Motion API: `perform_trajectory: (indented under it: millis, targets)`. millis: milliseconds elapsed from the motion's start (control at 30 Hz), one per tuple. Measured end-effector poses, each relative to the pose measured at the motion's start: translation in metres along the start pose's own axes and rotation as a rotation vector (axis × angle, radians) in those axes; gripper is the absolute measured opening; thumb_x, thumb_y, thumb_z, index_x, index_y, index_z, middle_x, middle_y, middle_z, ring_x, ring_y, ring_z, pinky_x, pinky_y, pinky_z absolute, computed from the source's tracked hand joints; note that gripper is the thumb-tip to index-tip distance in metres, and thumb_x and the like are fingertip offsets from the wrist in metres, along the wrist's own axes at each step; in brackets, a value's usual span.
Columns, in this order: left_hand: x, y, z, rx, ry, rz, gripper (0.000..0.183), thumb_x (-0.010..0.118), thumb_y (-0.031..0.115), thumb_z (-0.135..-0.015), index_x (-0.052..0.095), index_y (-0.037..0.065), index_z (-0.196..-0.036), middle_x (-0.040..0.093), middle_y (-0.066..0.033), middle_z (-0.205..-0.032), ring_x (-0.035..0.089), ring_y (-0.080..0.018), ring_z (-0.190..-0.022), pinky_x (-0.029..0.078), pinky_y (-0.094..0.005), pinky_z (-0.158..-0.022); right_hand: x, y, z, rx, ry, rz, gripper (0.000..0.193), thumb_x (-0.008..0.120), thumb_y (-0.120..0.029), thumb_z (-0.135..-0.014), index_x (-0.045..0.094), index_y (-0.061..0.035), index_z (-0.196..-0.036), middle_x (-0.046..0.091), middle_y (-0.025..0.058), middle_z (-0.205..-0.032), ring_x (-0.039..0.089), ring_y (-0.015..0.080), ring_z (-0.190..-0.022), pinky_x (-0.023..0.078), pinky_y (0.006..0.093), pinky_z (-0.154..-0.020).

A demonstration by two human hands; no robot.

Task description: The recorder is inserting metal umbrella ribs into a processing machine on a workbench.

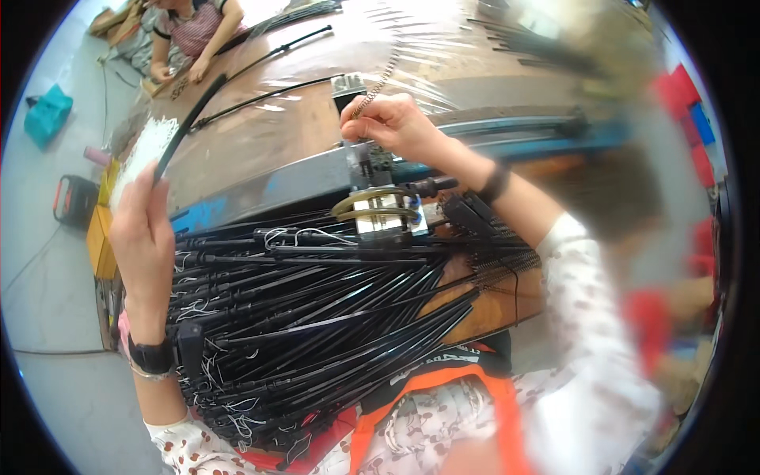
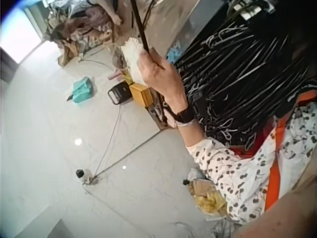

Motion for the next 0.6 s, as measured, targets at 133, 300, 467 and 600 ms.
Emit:
perform_trajectory:
  millis: [133, 300, 467, 600]
  targets:
    - [-0.015, -0.032, 0.052, -0.218, -0.097, -0.003, 0.025, 0.059, 0.006, -0.1, 0.063, -0.002, -0.123, 0.068, -0.0222, -0.099, 0.066, -0.0341, -0.086, 0.051, -0.0365, -0.079, 0.015, -0.001, -0.01, 0.018, -0.059, 0.007, 0.017, 0.073, -0.019, -0.094, 0.072, -0.0041, -0.103, 0.074, 0.0008, -0.084, 0.066, 0.0064, -0.077, 0.053, 0.0247, -0.07]
    - [0.002, -0.029, 0.061, -0.251, -0.091, 0.081, 0.023, 0.06, 0.006, -0.099, 0.064, -0.002, -0.121, 0.067, -0.0223, -0.098, 0.064, -0.0322, -0.082, 0.05, -0.0349, -0.078, 0.025, -0.001, -0.02, 0.111, -0.204, 0.02, 0.019, 0.069, -0.022, -0.096, 0.07, -0.0044, -0.103, 0.074, 0.0053, -0.087, 0.069, 0.0108, -0.081, 0.054, 0.0283, -0.074]
    - [0.012, -0.025, 0.05, -0.237, -0.1, 0.127, 0.024, 0.061, 0.004, -0.098, 0.064, -0.001, -0.121, 0.067, -0.0234, -0.098, 0.064, -0.0332, -0.082, 0.051, -0.0359, -0.077, 0.049, -0.005, -0.043, -0.066, -0.457, 0.566, 0.013, 0.063, -0.02, -0.097, 0.066, -0.0075, -0.1, 0.072, 0.0094, -0.084, 0.071, 0.0239, -0.078, 0.054, 0.0375, -0.075]
    - [0.025, -0.031, 0.042, -0.149, -0.109, 0.084, 0.026, 0.062, 0.005, -0.096, 0.065, 0.005, -0.122, 0.066, -0.0201, -0.092, 0.063, -0.0352, -0.079, 0.051, -0.0374, -0.073, -0.005, 0.001, -0.01, -0.21, -0.1, 0.83, 0.008, 0.068, -0.013, -0.09, 0.063, -0.0099, -0.095, 0.069, 0.007, -0.078, 0.069, 0.0252, -0.073, 0.049, 0.0389, -0.073]
Point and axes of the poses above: each hand's wrist, its own z-axis away from the middle knuckle, its own x-axis out of the palm, y = z × x, the point moved 1 cm from there along -z, towards the middle knuckle
